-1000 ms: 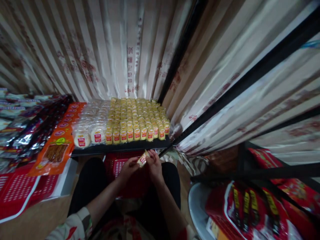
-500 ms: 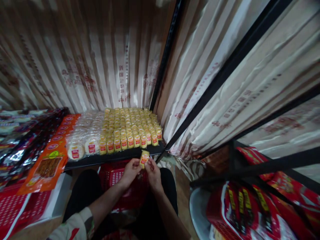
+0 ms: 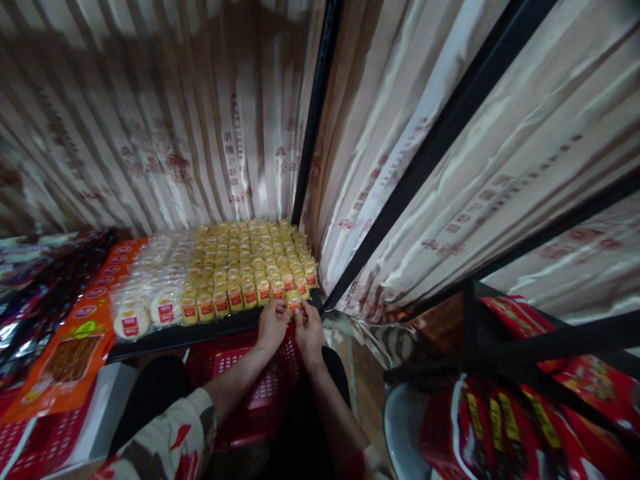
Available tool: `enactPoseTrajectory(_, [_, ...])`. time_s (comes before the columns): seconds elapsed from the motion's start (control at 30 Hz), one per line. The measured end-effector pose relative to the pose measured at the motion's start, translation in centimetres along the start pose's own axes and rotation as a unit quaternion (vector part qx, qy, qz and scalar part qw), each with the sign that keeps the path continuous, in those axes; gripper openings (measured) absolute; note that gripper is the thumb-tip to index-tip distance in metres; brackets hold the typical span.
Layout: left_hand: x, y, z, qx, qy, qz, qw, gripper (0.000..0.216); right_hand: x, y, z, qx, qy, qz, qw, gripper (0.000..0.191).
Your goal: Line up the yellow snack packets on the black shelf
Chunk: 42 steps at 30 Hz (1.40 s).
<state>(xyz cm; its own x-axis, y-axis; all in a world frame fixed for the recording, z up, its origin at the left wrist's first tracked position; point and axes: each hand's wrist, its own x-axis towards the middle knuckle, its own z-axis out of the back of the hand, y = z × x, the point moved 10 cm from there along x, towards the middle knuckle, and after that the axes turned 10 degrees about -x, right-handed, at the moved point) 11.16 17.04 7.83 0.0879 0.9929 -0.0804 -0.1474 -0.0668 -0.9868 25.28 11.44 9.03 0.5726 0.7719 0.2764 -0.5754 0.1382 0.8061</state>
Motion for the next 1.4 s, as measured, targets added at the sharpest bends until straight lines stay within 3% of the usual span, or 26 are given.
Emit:
enactPoseTrajectory(0.4, [0.7,0.2,-0.2,-0.011,-0.007,0.028,1.000,0.012,0.5,0.2,-0.6,0.016,-0.013,-0.022,1.000,0.024])
enactPoseTrajectory(0.8, [-0.2,-4.5,-2.2,-0.012,0.016,-0.074,0.997,0.013,-0.8,1.5,2.7,0.004,-0.076,-0.022,0.997,0.040])
enactPoseTrajectory(0.9, [0.1,-5.0,-3.0,0.027,0.048,-0.106,0.993,0.011,-0.8,1.5,3.1,0.016,-0.092,-0.013,0.996,0.041])
enactPoseTrajectory(1.07, [0.5,-5.2,-4.0,0.028,0.133,-0.085,0.987,0.011,-0.7,1.1,3.5,0.022,-0.100,-0.015,0.995,0.036])
enactPoseTrajectory(1.27, [1.0,-6.7,-4.1,0.037,0.161,-0.100,0.981,0.024,-0.5,1.7,3.4,0.021,-0.103,0.024,0.994,0.035])
enactPoseTrajectory(1.33, [1.5,-7.4,-3.9,0.075,0.154,-0.115,0.979,0.018,-0.5,1.5,3.0,0.031,-0.096,0.030,0.994,0.037])
enactPoseTrajectory(1.4, [2.5,-8.1,-2.8,0.110,0.109,-0.121,0.980,0.017,-0.7,1.2,2.6,0.030,-0.092,0.039,0.995,0.040])
